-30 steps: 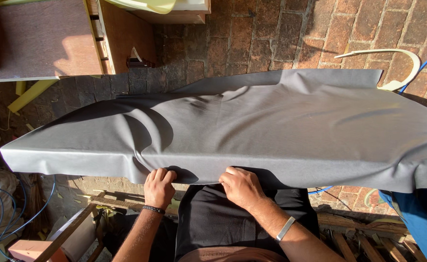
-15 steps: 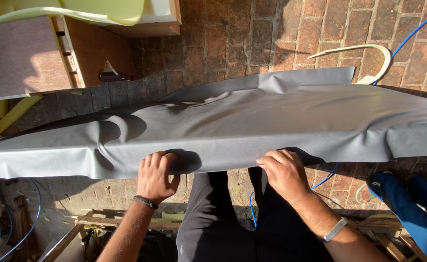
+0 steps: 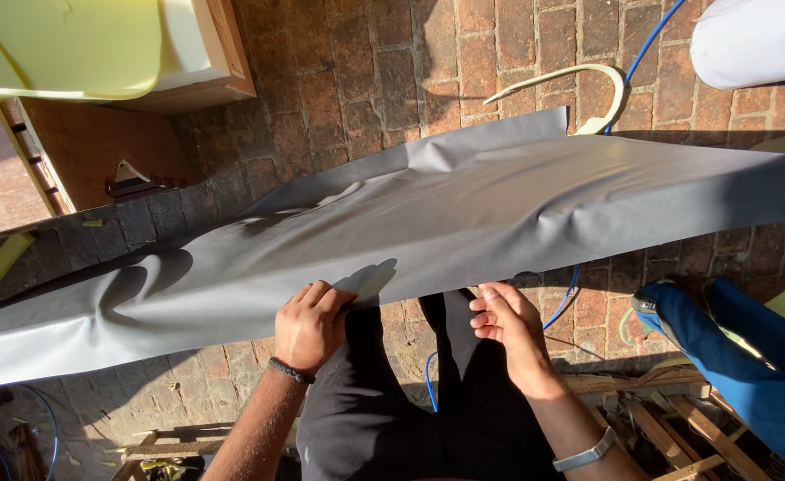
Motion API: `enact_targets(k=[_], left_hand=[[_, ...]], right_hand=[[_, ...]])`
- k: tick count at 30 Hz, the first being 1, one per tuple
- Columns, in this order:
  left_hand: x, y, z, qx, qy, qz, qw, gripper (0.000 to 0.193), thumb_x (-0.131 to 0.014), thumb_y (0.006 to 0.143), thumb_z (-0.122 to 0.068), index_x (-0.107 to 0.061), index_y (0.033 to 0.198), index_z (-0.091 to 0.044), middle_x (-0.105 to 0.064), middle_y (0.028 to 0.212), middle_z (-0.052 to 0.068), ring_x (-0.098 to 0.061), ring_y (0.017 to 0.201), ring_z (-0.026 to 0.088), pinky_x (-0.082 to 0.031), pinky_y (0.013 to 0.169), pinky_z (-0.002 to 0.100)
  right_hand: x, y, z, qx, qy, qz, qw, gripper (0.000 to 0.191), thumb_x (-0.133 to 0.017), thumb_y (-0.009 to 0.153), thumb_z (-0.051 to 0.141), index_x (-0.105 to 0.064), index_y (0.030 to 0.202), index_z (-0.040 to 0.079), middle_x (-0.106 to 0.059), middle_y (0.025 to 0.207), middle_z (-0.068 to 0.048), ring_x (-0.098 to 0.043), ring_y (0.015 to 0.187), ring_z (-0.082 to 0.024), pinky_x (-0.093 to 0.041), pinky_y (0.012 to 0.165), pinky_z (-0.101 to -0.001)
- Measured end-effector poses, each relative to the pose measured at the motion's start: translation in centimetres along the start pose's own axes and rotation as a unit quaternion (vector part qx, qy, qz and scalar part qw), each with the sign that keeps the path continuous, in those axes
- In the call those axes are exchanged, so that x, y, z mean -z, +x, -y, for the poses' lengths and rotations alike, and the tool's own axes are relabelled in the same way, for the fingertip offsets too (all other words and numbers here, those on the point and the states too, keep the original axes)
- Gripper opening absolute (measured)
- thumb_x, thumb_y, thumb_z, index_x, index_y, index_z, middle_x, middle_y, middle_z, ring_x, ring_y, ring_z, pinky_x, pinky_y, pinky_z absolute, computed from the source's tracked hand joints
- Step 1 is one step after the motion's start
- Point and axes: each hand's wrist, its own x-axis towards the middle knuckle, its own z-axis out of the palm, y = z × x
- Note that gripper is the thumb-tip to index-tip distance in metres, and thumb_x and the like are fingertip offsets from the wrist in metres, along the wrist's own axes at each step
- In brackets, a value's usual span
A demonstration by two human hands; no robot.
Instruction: The person picks up a piece of gray fabric from a pile on the floor, walks to a workbench, and drapes the fabric over a long rectangular foam piece. They smooth and adjust the fabric along the foam's length, ensuring it lies flat and covers the surface.
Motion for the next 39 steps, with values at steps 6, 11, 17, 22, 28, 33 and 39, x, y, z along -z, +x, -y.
enact_targets(k=[6, 11, 17, 22, 28, 33, 39], left_hand=[[2.1, 1.2, -1.4, -0.017, 0.033, 0.007, 0.999, 0.005, -0.072, 0.085, -0.015, -0.075, 0.088, -0.017, -0.067, 0.081, -0.001, -0.068, 0.078, 0.020, -0.056, 0.062, 0.035], [2.4, 0.8, -0.8, -0.020, 0.017, 0.032, 0.999, 0.004, -0.073, 0.083, -0.015, -0.076, 0.085, -0.016, -0.067, 0.075, 0.000, -0.068, 0.073, 0.021, -0.055, 0.059, 0.036], [1.7, -0.4, -0.3, -0.058, -0.032, 0.198, 0.978, 0.008, -0.068, 0.085, -0.012, -0.076, 0.084, -0.014, -0.068, 0.075, 0.001, -0.069, 0.070, 0.021, -0.056, 0.058, 0.035], [-0.7, 1.3, -2.1, -0.066, 0.012, 0.426, 0.902, 0.009, -0.069, 0.088, -0.018, -0.074, 0.092, -0.010, -0.071, 0.092, 0.007, -0.070, 0.079, 0.029, -0.056, 0.067, 0.041], [-6.6, 8.0, -9.9, -0.144, -0.070, 0.310, 0.937, 0.051, -0.068, 0.091, -0.023, -0.058, 0.139, -0.010, -0.063, 0.134, 0.012, -0.060, 0.123, 0.034, -0.045, 0.103, 0.047], [-15.3, 11.2, -18.9, -0.334, 0.014, 0.222, 0.916, 0.077, -0.062, 0.094, -0.043, -0.037, 0.158, -0.008, -0.032, 0.165, 0.018, -0.029, 0.152, 0.035, -0.023, 0.122, 0.050], [-18.3, 9.1, -20.2, -0.393, 0.096, 0.240, 0.882, 0.093, -0.064, 0.087, -0.054, -0.031, 0.161, -0.008, -0.027, 0.169, 0.012, -0.023, 0.156, 0.029, -0.013, 0.127, 0.048]], right_hand=[[2.8, 6.3, 3.9, -0.070, 0.230, -0.096, 0.966, 0.034, -0.065, 0.098, 0.044, -0.059, 0.095, 0.010, -0.061, 0.070, -0.005, -0.057, 0.057, -0.015, -0.047, 0.054, -0.0304], [2.8, 7.2, 5.7, 0.022, 0.036, -0.192, 0.980, 0.033, -0.070, 0.097, 0.034, -0.066, 0.087, 0.003, -0.054, 0.056, -0.004, -0.047, 0.043, -0.015, -0.036, 0.040, -0.0302], [6.6, 2.2, 1.5, -0.048, -0.034, -0.166, 0.984, 0.036, -0.067, 0.096, 0.037, -0.065, 0.080, 0.005, -0.048, 0.048, -0.005, -0.042, 0.040, -0.016, -0.031, 0.039, -0.0326], [8.9, 2.3, -6.3, -0.068, -0.061, -0.157, 0.983, 0.054, -0.065, 0.098, 0.050, -0.060, 0.072, 0.002, -0.053, 0.050, -0.004, -0.050, 0.044, -0.014, -0.041, 0.046, -0.0304], [8.2, 3.9, -11.3, -0.088, 0.089, -0.166, 0.978, 0.048, -0.075, 0.085, 0.049, -0.063, 0.073, 0.004, -0.053, 0.050, -0.007, -0.051, 0.046, -0.019, -0.041, 0.049, -0.0345], [11.5, 4.1, -8.0, -0.006, 0.164, -0.287, 0.944, 0.038, -0.067, 0.089, 0.041, -0.060, 0.099, 0.005, -0.065, 0.085, -0.010, -0.064, 0.073, -0.020, -0.052, 0.066, -0.0358], [19.4, 10.8, -0.9, 0.138, 0.098, -0.536, 0.827, 0.042, -0.052, 0.112, 0.039, -0.062, 0.122, 0.000, -0.064, 0.115, -0.011, -0.061, 0.101, -0.021, -0.049, 0.087, -0.0355]])
